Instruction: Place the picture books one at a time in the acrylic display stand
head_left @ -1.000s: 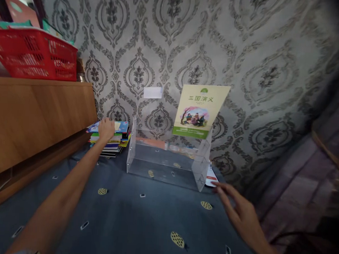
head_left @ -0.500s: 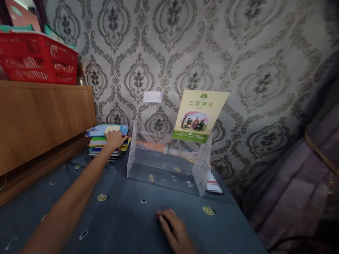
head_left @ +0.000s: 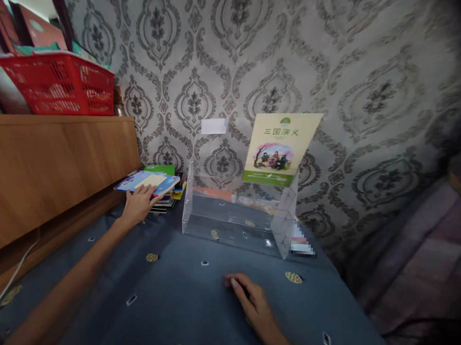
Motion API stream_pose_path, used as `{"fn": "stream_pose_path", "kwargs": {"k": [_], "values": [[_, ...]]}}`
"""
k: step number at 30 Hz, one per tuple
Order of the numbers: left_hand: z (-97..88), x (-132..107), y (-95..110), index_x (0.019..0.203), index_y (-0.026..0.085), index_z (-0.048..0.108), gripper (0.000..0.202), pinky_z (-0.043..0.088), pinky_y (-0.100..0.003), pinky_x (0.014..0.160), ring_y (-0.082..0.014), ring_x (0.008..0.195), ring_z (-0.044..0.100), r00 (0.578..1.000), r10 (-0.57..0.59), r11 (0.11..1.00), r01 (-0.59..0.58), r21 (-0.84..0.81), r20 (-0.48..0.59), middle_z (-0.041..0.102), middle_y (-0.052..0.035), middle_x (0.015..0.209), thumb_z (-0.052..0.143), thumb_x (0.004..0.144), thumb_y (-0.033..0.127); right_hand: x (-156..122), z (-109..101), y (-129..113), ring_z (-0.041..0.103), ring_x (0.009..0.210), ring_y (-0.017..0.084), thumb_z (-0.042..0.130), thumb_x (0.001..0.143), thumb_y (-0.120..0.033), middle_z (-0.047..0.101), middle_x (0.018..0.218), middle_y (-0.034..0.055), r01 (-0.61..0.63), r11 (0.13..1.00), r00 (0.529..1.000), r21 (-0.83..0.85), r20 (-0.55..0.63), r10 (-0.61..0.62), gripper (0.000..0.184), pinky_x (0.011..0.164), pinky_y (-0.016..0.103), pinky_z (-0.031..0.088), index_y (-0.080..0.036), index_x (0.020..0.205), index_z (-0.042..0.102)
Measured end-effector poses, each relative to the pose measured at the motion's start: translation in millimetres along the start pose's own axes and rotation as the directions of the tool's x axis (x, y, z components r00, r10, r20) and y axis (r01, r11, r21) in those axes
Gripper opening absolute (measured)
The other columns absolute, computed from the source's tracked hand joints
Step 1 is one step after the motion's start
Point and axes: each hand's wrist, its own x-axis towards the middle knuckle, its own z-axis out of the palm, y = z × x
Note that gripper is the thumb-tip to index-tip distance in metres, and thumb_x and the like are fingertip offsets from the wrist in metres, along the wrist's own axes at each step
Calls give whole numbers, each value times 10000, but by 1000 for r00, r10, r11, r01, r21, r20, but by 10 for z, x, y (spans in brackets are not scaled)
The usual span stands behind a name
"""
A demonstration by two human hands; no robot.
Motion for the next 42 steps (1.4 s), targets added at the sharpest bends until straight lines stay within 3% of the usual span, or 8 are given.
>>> {"fn": "stream_pose_path", "kwargs": {"k": [5,11,14,17,21,26,34,42], "values": [[52,-497,-75,1394,225,536,488,239,-682,1113,-363,1369,457,988,91,996,-90,7,-122,544,-149,1451,355,1015,475,-1,-6,22,697,925,267,399,913,-682,742,941,113,9,1000,1000,4,4,-9,572,881,410,538,-213,966,721],[140,-1572,-345,1382,256,540,571,207,-599,1176,-317,1341,495,915,383,893,-402,-201,-127,590,-128,1401,431,954,616,-5,-21,-40,701,906,262,404,926,-647,743,925,104,25,1000,999,-8,30,-25,534,853,403,551,-221,949,725],[210,-1873,-516,1361,254,547,503,303,-523,1157,-274,1352,481,963,263,908,-266,-323,-53,587,-103,1400,359,996,546,1,-26,-55,698,903,258,420,934,-615,741,926,100,28,1000,999,-1,36,-28,498,857,402,549,-220,951,722],[359,-1877,-620,1379,196,532,566,371,-512,1113,-306,1371,454,996,-63,958,80,-275,70,518,-148,1459,321,987,545,5,-24,-50,696,909,257,423,942,-582,741,926,98,43,999,998,-3,55,-43,468,861,400,544,-219,956,718],[624,-1800,-634,1477,122,424,750,340,-602,1096,-420,1432,345,913,-277,945,316,-89,299,411,-224,1531,333,933,629,-7,-8,-47,697,907,250,425,952,-532,740,923,91,49,999,998,-14,48,-49,429,858,397,541,-214,955,714],[799,-1902,-615,1490,75,398,800,316,-604,1114,-429,1474,250,946,-156,980,183,-73,284,357,-251,1556,279,937,641,-9,7,-51,694,907,240,423,965,-480,745,907,74,40,999,999,10,34,-40,395,887,400,534,-210,976,710],[703,-2003,-534,1538,152,329,686,290,-562,1168,-332,1507,218,948,111,983,-61,-172,299,285,-175,1612,265,995,568,43,29,29,686,920,237,429,968,-473,746,956,83,57,998,998,32,-5,-57,390,878,394,530,-215,976,720],[522,-2041,157,1598,271,30,656,245,-538,1204,-295,1523,164,858,473,861,-403,-310,201,164,-102,1660,311,1035,458,29,24,-5,665,967,230,432,975,-371,731,999,81,120,992,992,-37,-43,-121,313,880,390,523,-218,1012,703]]}}
